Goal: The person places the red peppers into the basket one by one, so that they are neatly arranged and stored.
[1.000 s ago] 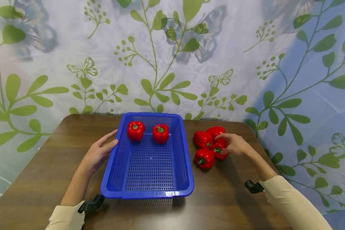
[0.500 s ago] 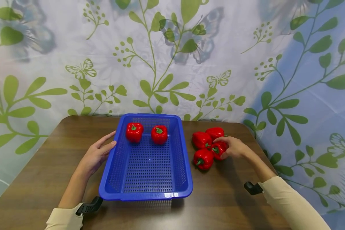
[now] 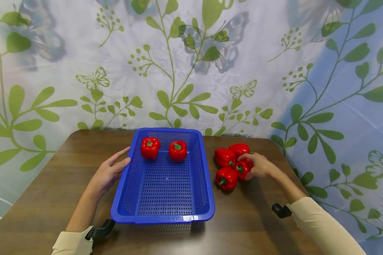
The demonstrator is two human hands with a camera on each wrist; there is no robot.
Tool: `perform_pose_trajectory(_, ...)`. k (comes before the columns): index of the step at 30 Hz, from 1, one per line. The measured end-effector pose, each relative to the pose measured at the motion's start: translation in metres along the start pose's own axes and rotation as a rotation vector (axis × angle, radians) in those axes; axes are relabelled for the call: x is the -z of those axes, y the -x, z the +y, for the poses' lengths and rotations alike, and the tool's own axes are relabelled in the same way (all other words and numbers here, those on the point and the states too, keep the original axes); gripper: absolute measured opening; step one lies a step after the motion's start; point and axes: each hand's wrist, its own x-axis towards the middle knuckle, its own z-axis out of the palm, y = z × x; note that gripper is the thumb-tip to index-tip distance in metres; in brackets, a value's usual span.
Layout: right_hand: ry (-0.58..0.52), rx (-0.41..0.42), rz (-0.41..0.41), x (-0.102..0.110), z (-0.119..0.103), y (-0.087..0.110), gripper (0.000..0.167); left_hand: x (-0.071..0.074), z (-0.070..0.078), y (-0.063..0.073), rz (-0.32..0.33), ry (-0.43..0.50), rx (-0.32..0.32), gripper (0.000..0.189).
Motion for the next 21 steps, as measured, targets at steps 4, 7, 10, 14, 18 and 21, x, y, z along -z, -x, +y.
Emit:
perform_pose_trajectory(4,-0.017,0.002,0.002,-0.0019,0.0015,0.0007,0.066,-0.0006,-0.0007,0.0004,0.003,-0.007,-0.003,0.061)
perform_pose_trajectory(7,-0.033,0.007,0.008,-0.0026,0.0028,0.0013,0.066,-0.0008,-0.0009,0.0002,0.007,-0.015,-0.005,0.06)
perform_pose_trajectory(10,-0.045,0.003,0.003,-0.0028,0.003,0.0019,0.065,-0.0011,-0.0004,0.0005,0.008,-0.021,-0.006,0.061)
perform_pose_trajectory(14,-0.075,-0.027,-0.022,-0.0024,0.0019,0.0023,0.066,-0.0016,0.001,0.0017,-0.002,-0.013,-0.002,0.062)
perform_pose_trajectory(18,-0.084,-0.052,-0.03,-0.0023,0.0008,0.0022,0.067,-0.0016,0.0018,0.0024,-0.007,-0.006,0.001,0.062)
perform_pose_trajectory(21,-0.068,-0.064,-0.026,-0.0026,0.0001,0.0027,0.068,-0.0015,0.0022,0.0027,-0.007,-0.011,0.002,0.062)
